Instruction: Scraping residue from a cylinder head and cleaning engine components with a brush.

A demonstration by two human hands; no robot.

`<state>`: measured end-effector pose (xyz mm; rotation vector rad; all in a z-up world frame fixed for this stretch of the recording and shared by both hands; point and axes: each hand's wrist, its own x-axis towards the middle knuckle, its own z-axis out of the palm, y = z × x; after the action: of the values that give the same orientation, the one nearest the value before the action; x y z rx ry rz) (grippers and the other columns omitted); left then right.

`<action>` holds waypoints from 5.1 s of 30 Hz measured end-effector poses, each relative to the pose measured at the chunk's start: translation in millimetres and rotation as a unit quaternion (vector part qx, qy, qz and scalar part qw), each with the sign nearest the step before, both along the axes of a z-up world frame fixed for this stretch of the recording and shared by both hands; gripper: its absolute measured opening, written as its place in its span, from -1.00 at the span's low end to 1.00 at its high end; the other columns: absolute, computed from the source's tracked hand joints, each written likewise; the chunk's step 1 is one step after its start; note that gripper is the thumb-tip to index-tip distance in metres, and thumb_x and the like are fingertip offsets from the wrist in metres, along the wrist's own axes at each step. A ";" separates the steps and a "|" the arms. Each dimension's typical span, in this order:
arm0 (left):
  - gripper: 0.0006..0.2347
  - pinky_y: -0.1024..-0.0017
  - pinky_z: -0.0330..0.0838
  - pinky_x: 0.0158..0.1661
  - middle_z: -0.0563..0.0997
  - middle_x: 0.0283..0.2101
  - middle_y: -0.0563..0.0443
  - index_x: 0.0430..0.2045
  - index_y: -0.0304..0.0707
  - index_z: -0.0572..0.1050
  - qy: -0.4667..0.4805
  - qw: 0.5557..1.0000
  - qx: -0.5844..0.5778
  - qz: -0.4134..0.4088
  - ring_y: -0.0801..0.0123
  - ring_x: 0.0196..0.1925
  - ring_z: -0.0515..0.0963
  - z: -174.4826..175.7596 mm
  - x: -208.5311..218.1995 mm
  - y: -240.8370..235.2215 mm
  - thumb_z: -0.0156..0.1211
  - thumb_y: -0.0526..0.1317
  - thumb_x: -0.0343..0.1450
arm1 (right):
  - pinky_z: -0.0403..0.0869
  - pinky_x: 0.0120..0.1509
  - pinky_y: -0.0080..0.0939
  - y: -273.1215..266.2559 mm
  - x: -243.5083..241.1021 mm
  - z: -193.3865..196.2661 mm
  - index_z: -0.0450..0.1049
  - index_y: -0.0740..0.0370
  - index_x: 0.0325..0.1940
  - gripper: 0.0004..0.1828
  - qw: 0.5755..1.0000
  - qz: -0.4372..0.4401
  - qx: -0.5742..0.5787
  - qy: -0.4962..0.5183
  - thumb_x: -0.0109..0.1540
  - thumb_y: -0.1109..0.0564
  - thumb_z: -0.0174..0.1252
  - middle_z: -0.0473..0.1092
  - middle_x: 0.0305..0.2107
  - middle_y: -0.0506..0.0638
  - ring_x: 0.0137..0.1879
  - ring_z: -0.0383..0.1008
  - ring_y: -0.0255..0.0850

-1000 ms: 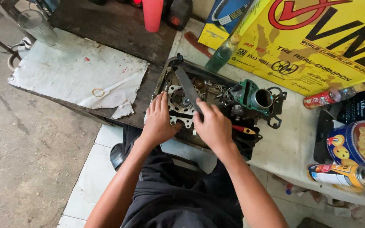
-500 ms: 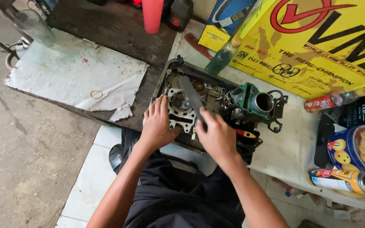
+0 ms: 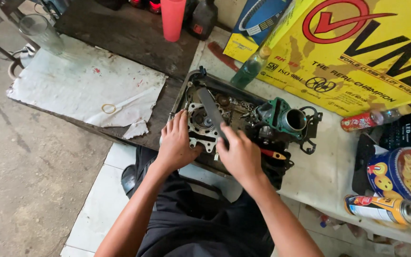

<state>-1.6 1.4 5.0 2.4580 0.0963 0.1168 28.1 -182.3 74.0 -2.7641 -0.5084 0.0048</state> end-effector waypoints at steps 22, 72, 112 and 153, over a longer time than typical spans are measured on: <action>0.04 -0.10 0.21 0.24 0.13 0.40 -0.25 0.42 -0.39 -0.04 0.062 0.998 0.026 0.018 -0.06 0.39 0.18 -0.9 10.4 -2.6 0.50 -0.03 0.06 | 0.62 -0.27 0.08 -36.1 -55.6 23.9 0.56 -0.23 0.13 -0.61 0.999 -0.025 0.029 -0.004 0.20 -0.09 0.22 0.54 -0.37 0.04 -0.24 0.63 0.08; -0.11 -0.02 0.31 0.13 0.21 0.37 -0.15 0.38 -0.33 0.06 0.055 0.996 0.076 -0.011 0.10 0.39 0.23 16.4 2.5 -5.5 0.31 0.03 0.14 | 0.59 -0.07 0.23 4.6 -10.4 30.4 0.49 -0.04 0.28 -0.55 0.993 -0.071 0.036 0.083 0.30 -0.04 0.11 0.55 -0.19 0.32 -0.05 0.61 0.23; -0.15 -0.04 0.22 0.19 0.15 0.42 -0.24 0.32 -0.36 0.09 0.026 0.999 -0.042 -0.015 -0.01 0.40 0.18 12.5 4.1 0.1 0.30 -0.07 0.11 | 0.60 -0.07 0.15 -28.2 -10.6 13.9 0.54 -0.29 0.13 -0.61 0.998 0.036 0.009 0.042 0.20 -0.09 0.21 0.59 -0.23 0.13 -0.06 0.61 0.16; -0.21 0.05 0.22 0.15 0.24 0.33 -0.17 0.24 -0.30 0.17 0.013 0.998 -0.059 -0.012 0.03 0.34 0.24 13.7 3.2 0.7 0.27 -0.07 0.06 | 0.63 -0.25 0.17 -29.4 -66.4 36.9 0.49 -0.18 0.23 -0.56 0.998 -0.021 -0.018 0.052 0.25 -0.08 0.16 0.56 -0.33 0.22 -0.21 0.64 0.20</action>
<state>1.6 2.1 18.7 2.3427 0.0825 0.0670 -38.3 -211.7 110.9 -2.7910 -0.4260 0.1480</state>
